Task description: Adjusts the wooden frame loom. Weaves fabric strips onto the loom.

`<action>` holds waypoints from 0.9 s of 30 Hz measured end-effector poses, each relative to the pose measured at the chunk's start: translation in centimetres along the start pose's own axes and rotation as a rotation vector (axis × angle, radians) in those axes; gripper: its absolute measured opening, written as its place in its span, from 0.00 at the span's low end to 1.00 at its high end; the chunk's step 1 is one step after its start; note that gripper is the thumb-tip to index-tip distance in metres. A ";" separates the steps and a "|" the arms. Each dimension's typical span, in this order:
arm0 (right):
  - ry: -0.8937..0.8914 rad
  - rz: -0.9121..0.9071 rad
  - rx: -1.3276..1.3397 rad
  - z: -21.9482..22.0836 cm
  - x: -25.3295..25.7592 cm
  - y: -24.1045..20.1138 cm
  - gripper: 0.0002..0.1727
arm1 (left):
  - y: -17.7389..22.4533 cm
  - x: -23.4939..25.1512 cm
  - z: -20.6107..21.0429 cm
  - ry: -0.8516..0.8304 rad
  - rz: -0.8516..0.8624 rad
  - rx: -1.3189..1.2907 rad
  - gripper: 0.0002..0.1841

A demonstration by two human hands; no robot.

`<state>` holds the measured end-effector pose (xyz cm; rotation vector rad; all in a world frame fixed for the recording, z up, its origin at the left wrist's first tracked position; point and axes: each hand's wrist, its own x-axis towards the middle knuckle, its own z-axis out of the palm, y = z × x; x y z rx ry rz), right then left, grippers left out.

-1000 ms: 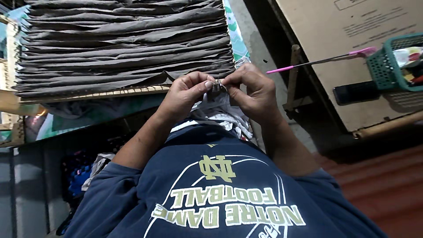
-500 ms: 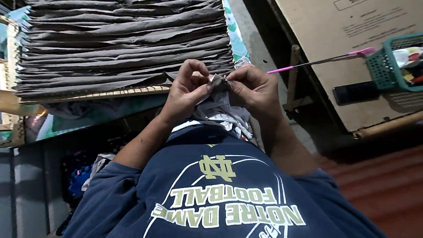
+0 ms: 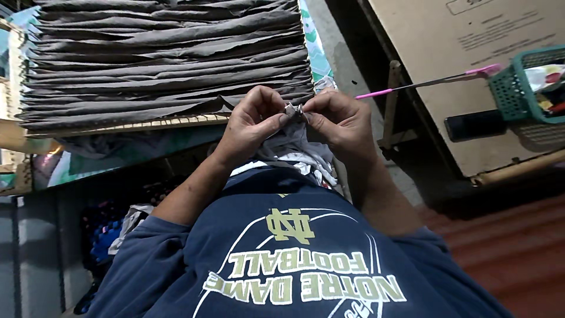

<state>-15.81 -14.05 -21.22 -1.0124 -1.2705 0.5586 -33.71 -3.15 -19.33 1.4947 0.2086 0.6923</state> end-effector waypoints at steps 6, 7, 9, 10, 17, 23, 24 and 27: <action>-0.005 -0.003 0.008 0.0 -0.1 0.1 0.05 | 0.0 0.0 -0.1 -0.023 -0.017 -0.046 0.12; -0.007 -0.005 0.013 0.0 -0.1 0.1 0.05 | 0.0 0.1 -0.1 -0.031 -0.013 -0.049 0.12; -0.008 -0.006 0.021 0.0 -0.1 0.1 0.06 | 0.0 0.1 -0.1 -0.045 -0.012 -0.063 0.12; -0.009 -0.006 0.023 0.0 -0.1 0.1 0.06 | 0.0 0.0 -0.1 -0.047 -0.010 -0.071 0.12; -0.010 -0.027 0.034 0.1 -0.1 0.2 0.06 | 0.0 0.0 0.0 -0.034 -0.010 -0.061 0.12; -0.015 -0.026 0.039 0.0 -0.2 0.2 0.06 | 0.0 0.1 0.0 -0.065 -0.007 -0.106 0.14; -0.016 -0.027 0.042 -0.1 -0.2 0.2 0.06 | 0.0 0.1 0.0 -0.067 -0.011 -0.118 0.14; -0.018 -0.027 0.052 -0.1 -0.3 0.3 0.07 | 0.1 0.1 0.1 -0.076 -0.015 -0.151 0.15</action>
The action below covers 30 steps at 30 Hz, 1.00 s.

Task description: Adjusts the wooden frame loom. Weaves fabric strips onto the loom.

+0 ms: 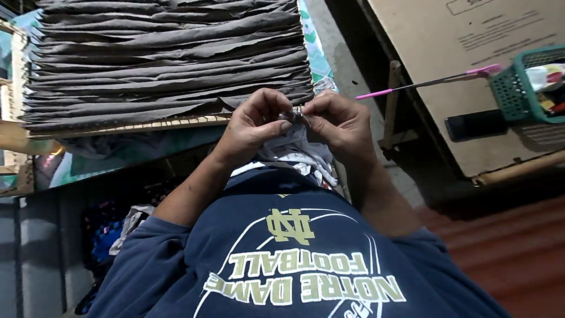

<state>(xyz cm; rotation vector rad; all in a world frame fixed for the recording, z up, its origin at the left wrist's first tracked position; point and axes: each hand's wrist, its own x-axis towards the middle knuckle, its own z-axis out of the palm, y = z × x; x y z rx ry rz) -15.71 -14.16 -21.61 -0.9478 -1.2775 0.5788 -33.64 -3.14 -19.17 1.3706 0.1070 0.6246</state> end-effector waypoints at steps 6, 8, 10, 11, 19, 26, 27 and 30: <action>-0.001 -0.007 0.008 0.1 0.0 -0.1 0.07 | -0.2 0.1 0.1 0.007 0.004 -0.029 0.15; 0.001 -0.005 0.002 0.1 0.1 -0.1 0.07 | -0.2 0.1 -0.1 0.018 0.024 0.011 0.14; 0.013 -0.006 -0.005 0.0 0.0 -0.1 0.07 | -0.2 -0.2 -0.8 0.047 0.047 0.135 0.10; 0.017 -0.006 -0.008 -0.2 0.0 -0.1 0.07 | -0.2 -0.6 -1.5 0.058 0.040 0.210 0.07; 0.015 -0.026 0.080 -1.1 -0.5 0.8 0.08 | -4.3 -9.2 -6.5 -0.139 -0.713 0.881 0.13; -0.047 0.009 0.085 -1.4 -1.0 1.1 0.06 | -10.8 -6.1 -7.0 0.017 -0.964 1.146 0.21; -0.053 0.019 0.062 -1.5 -1.1 1.0 0.05 | -10.7 -4.5 -6.1 -0.011 -1.098 1.110 0.23; -0.040 0.081 0.017 -1.6 -1.4 0.8 0.03 | -10.6 -0.4 -4.1 -0.277 -1.516 0.987 0.26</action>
